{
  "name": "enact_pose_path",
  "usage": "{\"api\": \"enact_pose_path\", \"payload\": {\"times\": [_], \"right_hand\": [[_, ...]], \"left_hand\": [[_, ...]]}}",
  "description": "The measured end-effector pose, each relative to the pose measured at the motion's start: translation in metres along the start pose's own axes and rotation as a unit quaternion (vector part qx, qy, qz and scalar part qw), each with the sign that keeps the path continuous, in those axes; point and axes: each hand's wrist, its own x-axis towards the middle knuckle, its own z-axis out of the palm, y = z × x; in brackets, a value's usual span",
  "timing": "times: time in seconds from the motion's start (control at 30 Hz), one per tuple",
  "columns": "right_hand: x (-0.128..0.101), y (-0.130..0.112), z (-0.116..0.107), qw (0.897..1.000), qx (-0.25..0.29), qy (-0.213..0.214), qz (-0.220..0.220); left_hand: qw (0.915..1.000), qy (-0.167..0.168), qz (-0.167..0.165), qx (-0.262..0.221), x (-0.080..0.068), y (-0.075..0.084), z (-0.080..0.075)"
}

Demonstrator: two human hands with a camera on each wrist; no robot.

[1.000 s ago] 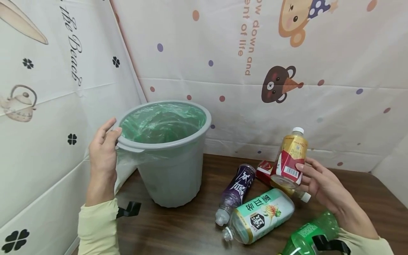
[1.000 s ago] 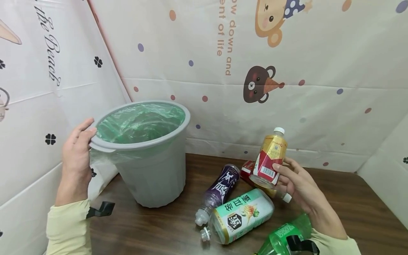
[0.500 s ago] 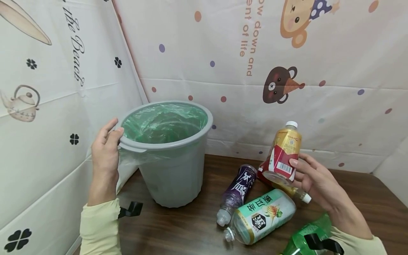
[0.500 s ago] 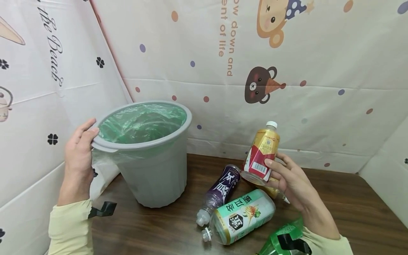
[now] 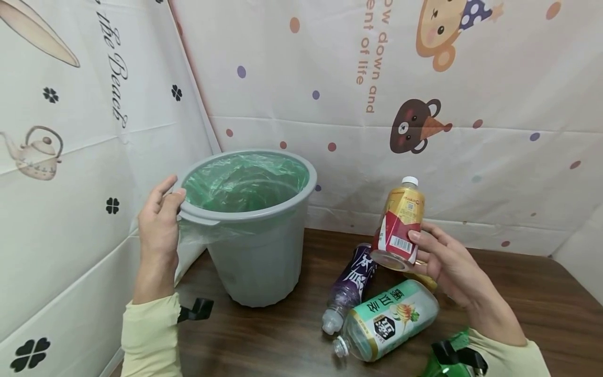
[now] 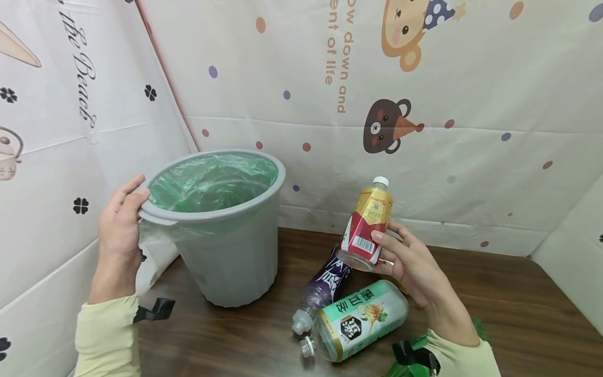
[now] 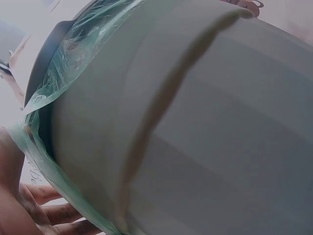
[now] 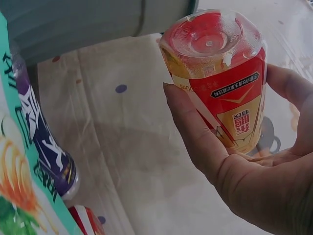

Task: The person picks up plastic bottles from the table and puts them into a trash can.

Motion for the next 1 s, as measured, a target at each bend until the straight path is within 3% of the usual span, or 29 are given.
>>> {"api": "enact_pose_path", "payload": {"times": [1.0], "right_hand": [[0.006, -0.005, 0.027, 0.999, 0.002, -0.033, -0.002]], "left_hand": [[1.0000, -0.002, 0.005, 0.000, -0.002, 0.000, 0.001]]}}
